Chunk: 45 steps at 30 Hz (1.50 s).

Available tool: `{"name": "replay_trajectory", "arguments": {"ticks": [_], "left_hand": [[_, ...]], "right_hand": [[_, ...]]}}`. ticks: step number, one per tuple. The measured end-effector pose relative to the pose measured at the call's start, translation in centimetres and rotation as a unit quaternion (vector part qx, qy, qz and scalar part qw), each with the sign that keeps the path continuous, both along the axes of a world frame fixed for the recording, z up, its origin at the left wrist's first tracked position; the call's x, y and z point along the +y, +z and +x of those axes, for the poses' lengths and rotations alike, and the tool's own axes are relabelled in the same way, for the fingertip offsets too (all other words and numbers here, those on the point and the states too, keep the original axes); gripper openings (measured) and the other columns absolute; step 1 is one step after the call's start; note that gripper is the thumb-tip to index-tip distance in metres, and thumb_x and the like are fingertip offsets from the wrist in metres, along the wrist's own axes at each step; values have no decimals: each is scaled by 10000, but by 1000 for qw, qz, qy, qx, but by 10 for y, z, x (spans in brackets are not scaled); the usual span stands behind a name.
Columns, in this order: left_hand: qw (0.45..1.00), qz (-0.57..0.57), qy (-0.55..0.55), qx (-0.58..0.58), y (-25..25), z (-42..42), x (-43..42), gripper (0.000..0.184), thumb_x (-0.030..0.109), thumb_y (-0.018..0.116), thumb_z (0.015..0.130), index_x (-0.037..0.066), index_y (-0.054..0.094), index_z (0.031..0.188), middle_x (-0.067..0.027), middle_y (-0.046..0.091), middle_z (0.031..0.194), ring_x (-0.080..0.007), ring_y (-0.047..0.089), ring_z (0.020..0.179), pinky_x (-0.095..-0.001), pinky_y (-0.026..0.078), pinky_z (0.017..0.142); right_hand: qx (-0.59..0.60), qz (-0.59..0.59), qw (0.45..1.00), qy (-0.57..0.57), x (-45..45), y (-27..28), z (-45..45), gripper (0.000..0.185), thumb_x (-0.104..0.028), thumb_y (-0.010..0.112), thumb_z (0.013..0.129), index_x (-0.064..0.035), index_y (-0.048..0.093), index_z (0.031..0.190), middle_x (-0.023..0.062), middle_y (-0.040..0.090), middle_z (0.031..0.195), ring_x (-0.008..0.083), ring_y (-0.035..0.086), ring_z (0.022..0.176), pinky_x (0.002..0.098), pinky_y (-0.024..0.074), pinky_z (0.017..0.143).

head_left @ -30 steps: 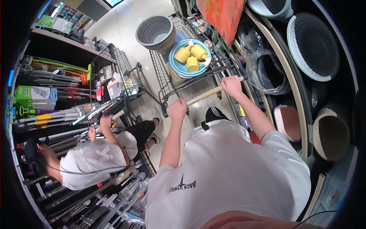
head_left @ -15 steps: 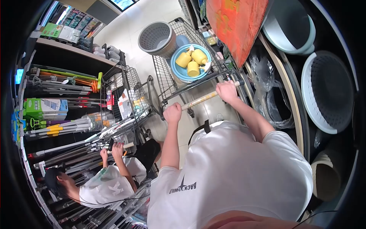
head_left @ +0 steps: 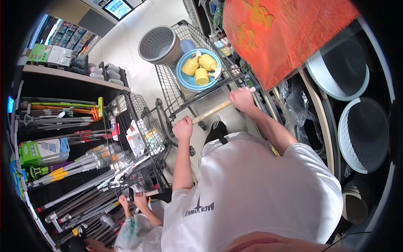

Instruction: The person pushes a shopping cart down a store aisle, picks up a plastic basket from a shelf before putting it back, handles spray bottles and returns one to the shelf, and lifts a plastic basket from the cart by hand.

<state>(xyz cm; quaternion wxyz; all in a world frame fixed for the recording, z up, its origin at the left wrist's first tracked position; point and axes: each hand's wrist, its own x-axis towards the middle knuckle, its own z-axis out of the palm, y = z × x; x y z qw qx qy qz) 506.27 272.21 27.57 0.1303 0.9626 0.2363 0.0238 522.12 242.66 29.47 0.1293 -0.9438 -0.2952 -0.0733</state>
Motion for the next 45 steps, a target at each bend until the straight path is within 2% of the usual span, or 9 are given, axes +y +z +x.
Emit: {"name": "replay_trajectory", "arguments": {"ticks": [4,7,10,13,17,23,35,40,45], "left_hand": [[1000,1,-21,7,-11,32,24,512,420,435,1023,97,780,827,-212,709,745,-414,711,717,-523,568,686],[999,-1,-25,33,-15,57,34,514,423,436,1026,99,782,827,-212,711,747,-411,714,717,-521,570,687],[999,-3,-36,33,-16,76,45,525,426,430,1029,95,783,824,-210,715,749,-410,717,716,-516,571,685],[998,-10,-44,53,-13,89,56,543,435,420,1033,86,788,838,-212,724,769,-409,722,732,-518,571,695],[997,-24,-41,64,-6,106,67,585,461,392,1045,71,793,874,-218,733,799,-414,726,764,-523,570,728],[996,-27,-41,74,-7,109,68,597,475,360,1059,94,797,916,-219,737,825,-414,730,799,-520,569,743],[999,9,-23,33,3,51,50,593,475,369,1060,99,790,879,-220,724,789,-424,720,778,-532,562,714],[998,49,-22,-33,2,14,35,489,415,445,1036,124,779,827,-203,696,689,-421,696,652,-534,547,627],[996,66,-14,-60,15,-23,13,464,378,479,1021,103,762,776,-202,682,662,-419,685,625,-531,542,612]], "right_hand": [[51,-52,997,-2,19,5,34,319,-345,549,988,-124,742,863,69,745,845,258,701,871,441,445,878],[135,-68,988,42,22,12,60,395,-476,577,987,-129,764,980,86,754,933,271,696,947,457,442,905],[181,-94,975,93,28,16,80,557,-633,667,881,-130,742,1105,97,746,1028,292,665,1070,458,433,948],[215,-101,967,88,40,26,92,553,-630,692,864,-131,741,1096,87,745,1029,289,666,1072,452,427,954],[191,-116,971,79,49,5,109,369,-415,780,810,-143,740,1056,67,749,998,269,683,1038,442,435,927],[164,-186,969,2,65,-7,111,189,-190,733,744,-155,768,927,89,755,871,293,733,898,439,467,863],[86,-152,984,23,46,-7,52,98,-211,744,708,-118,751,740,108,737,774,302,728,769,436,486,776],[43,-124,991,21,28,7,16,94,-210,743,696,-136,766,750,102,742,774,286,737,769,430,491,774],[108,-196,974,27,15,38,-18,123,-181,708,739,-151,782,832,89,774,867,261,758,855,437,500,846]]}}
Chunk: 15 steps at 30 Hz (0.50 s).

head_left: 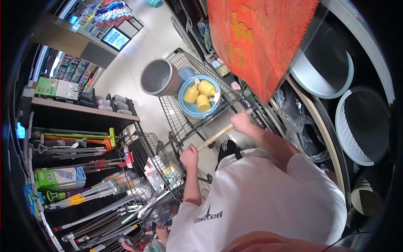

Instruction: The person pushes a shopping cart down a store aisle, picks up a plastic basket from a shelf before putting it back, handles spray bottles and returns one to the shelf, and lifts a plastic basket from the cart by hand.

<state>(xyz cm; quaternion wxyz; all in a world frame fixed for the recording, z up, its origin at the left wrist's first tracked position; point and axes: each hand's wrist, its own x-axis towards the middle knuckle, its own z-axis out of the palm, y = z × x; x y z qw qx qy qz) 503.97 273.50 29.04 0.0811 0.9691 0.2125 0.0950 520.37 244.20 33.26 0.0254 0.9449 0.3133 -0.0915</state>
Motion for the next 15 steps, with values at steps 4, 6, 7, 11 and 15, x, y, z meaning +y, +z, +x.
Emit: {"name": "replay_trajectory", "arguments": {"ticks": [4,6,7,11,15], "left_hand": [[999,0,6,-32,4,-28,-18,449,360,499,1007,95,752,749,-199,676,649,-416,678,607,-521,540,603],[999,9,5,-34,4,-43,-27,442,344,502,998,95,746,726,-199,671,639,-414,673,594,-516,538,595],[999,12,8,-42,3,-50,-31,442,344,502,998,95,746,726,-199,671,639,-414,673,594,-516,538,595],[999,3,4,-41,-3,-81,-47,426,321,499,987,98,738,713,-199,672,641,-408,671,590,-518,537,600],[999,6,-13,-47,-13,-107,-69,402,306,510,972,99,721,700,-193,661,626,-397,666,579,-514,539,611]], "right_hand": [[19,-11,1000,-10,-13,15,-29,138,-166,686,797,-142,793,881,89,782,901,264,768,885,455,514,876],[22,1,1000,-3,-25,13,-45,137,-165,683,805,-141,793,883,88,782,896,265,769,886,453,518,868],[15,4,1000,0,-30,11,-52,137,-165,683,805,-141,793,883,88,782,896,265,769,886,453,518,868],[32,2,999,-7,-49,3,-84,134,-168,692,793,-142,792,878,91,781,886,263,769,887,443,525,855],[25,18,1000,-4,-76,-15,-111,135,-198,711,766,-140,792,857,97,779,873,267,767,874,437,531,844]]}}
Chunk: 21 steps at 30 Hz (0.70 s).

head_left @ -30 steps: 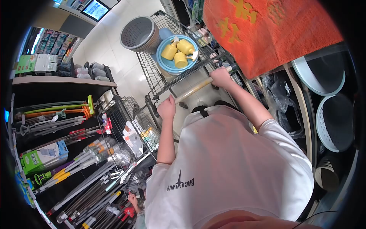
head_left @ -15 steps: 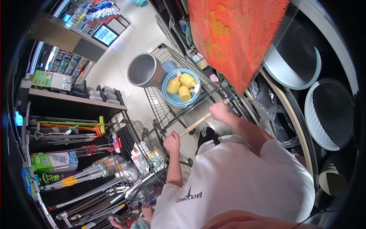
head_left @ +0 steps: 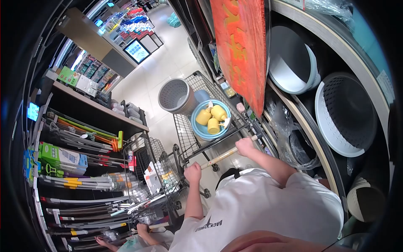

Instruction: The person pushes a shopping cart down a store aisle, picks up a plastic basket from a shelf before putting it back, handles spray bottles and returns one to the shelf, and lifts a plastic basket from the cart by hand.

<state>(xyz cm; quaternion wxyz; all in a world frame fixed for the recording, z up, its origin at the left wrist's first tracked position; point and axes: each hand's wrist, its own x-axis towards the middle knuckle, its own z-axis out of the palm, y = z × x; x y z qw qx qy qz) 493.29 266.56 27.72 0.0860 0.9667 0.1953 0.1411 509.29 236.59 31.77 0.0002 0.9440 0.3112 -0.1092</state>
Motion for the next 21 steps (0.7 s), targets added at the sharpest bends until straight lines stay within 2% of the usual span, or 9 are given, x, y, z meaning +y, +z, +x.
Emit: {"name": "replay_trajectory", "arguments": {"ticks": [9,11,15,17,21], "left_hand": [[999,-3,-38,-22,-21,-57,-59,369,287,523,962,114,703,690,-175,654,616,-384,646,550,-487,528,607],[999,-6,-45,-22,-25,-71,-68,364,287,524,963,115,706,699,-174,655,617,-382,645,546,-489,527,610],[998,-14,-57,-24,-27,-98,-83,357,289,528,965,112,710,714,-169,661,622,-377,643,545,-494,526,629],[998,-20,-53,-27,-27,-111,-91,365,294,533,967,106,705,706,-167,664,621,-376,645,551,-489,526,641],[997,-14,-72,-30,-44,-137,-119,384,307,543,972,107,704,687,-160,666,612,-368,649,555,-486,528,646]], "right_hand": [[-7,5,1000,-19,-61,-37,-62,159,-248,771,737,-147,792,858,94,776,874,275,758,892,428,532,848],[-7,11,1000,-17,-74,-41,-75,165,-238,749,719,-154,770,859,104,750,807,291,747,842,455,513,822],[-32,3,999,-13,-89,-44,-106,174,-251,764,705,-154,770,849,105,745,797,296,743,834,461,509,816],[1,-8,999,-36,-97,-40,-122,160,-223,726,739,-145,776,869,106,766,864,272,747,899,450,497,887],[-10,-6,999,-33,-127,-60,-146,187,-229,734,719,-152,776,884,104,759,850,284,740,886,444,492,892]]}}
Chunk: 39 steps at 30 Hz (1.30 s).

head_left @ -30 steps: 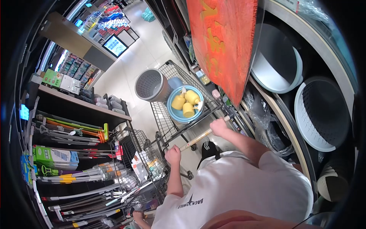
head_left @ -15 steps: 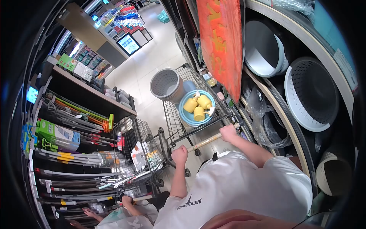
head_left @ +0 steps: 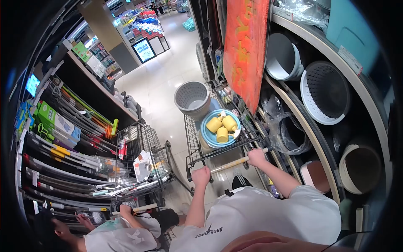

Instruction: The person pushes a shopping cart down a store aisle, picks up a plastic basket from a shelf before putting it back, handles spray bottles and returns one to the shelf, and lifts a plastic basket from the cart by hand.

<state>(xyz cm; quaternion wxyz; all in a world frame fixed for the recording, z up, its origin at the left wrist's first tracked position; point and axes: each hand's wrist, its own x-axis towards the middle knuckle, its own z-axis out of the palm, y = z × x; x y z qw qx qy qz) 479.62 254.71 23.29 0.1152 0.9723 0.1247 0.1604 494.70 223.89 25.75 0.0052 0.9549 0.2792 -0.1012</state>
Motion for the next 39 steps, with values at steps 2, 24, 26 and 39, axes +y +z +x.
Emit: {"name": "replay_trajectory", "arguments": {"ticks": [2,24,26,39], "left_hand": [[1000,-7,-4,11,3,-19,3,377,303,545,968,108,704,688,-159,663,606,-367,647,552,-490,529,651],[992,-29,20,119,3,-158,-104,478,366,427,1007,111,773,796,-175,710,706,-400,693,650,-508,553,693],[991,-27,27,129,2,-170,-109,495,402,422,1015,123,777,814,-180,720,735,-393,704,675,-512,554,676],[978,-14,-89,189,18,-267,-167,494,608,730,815,146,767,989,-98,756,879,-310,736,858,-453,576,737]], "right_hand": [[-6,-4,1000,-9,0,16,-26,184,-227,736,710,-157,779,875,104,756,838,290,738,880,441,496,886],[-26,31,996,75,-111,-3,-144,303,-328,727,807,-148,770,1047,82,778,969,302,747,974,467,570,865],[83,-40,993,75,-114,7,-152,316,-308,701,806,-150,795,1064,102,781,1050,292,740,1042,429,565,888],[119,-80,988,56,-171,41,-246,368,-344,677,817,-100,804,1062,143,779,1087,288,753,1021,419,587,894]]}}
